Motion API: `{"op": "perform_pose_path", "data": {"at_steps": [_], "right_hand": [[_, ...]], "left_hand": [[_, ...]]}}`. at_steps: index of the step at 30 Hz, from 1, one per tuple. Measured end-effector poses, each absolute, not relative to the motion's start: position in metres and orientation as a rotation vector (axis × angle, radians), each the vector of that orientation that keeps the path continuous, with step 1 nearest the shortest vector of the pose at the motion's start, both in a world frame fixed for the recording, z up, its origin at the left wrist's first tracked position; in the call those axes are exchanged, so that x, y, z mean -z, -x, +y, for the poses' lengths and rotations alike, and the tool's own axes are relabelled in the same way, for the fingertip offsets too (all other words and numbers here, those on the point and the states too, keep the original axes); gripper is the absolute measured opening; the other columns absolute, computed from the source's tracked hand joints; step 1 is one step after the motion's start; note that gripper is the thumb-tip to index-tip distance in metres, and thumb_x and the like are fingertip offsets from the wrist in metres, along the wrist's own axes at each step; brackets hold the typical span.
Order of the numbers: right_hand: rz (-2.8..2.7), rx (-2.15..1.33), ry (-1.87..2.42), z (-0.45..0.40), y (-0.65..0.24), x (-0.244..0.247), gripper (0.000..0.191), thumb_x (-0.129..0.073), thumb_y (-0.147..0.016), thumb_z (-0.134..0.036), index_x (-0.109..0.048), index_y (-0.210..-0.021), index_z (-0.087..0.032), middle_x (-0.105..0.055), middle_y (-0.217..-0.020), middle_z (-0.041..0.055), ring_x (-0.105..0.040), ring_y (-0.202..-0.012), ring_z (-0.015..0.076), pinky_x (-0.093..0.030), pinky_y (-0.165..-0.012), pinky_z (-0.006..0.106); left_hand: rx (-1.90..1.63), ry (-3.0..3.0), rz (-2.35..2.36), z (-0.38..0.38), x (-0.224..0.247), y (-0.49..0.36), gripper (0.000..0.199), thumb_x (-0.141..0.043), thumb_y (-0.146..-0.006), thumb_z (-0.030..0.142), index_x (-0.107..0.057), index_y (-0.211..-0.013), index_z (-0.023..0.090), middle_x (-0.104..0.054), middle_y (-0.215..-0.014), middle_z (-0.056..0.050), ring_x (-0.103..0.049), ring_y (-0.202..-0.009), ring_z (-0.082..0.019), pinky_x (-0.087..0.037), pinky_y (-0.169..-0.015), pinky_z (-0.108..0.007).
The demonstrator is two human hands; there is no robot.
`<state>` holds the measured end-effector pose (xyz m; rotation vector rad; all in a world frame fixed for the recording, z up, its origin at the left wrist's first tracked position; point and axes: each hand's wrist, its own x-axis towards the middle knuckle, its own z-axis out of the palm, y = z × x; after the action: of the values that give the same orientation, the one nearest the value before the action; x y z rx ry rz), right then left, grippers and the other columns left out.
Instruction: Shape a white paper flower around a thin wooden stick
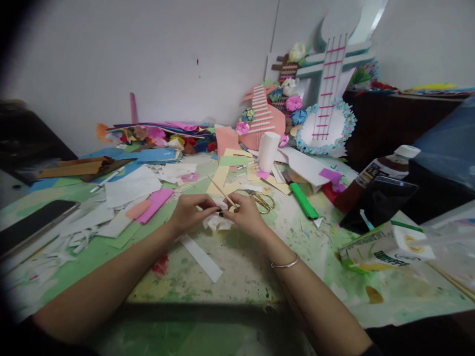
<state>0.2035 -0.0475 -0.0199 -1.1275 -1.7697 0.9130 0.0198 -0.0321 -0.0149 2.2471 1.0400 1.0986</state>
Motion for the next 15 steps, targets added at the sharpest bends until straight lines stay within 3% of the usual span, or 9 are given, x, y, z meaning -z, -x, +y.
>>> {"op": "perform_pose_path", "data": {"at_steps": [9,15], "right_hand": [[-1.720,-0.912,1.143,-0.0460,-0.2043,0.0240,0.014,-0.066,-0.066,-0.023,-0.059,-0.076,-0.017,-0.056,-0.072,-0.0008,-0.050,-0.064,0.0106,-0.040,-0.053,0.020],[-1.726,-0.933,1.134,-0.0488,-0.2029,0.0206,0.012,-0.066,-0.066,-0.024,-0.059,-0.073,-0.017,-0.054,-0.069,-0.0029,-0.040,-0.052,0.0067,-0.032,-0.047,0.019]], "left_hand": [[-1.102,-2.149,1.055,-0.0320,0.0161,-0.0210,0.021,-0.065,-0.073,0.033,-0.065,-0.066,0.014,-0.064,-0.060,-0.003,-0.054,-0.053,-0.010,-0.041,-0.052,-0.020],[-1.109,-1.900,0.982,-0.0260,0.0178,-0.0203,0.025,-0.063,-0.074,0.039,-0.062,-0.076,0.013,-0.064,-0.067,-0.003,-0.061,-0.055,-0.012,-0.046,-0.053,-0.021]]}}
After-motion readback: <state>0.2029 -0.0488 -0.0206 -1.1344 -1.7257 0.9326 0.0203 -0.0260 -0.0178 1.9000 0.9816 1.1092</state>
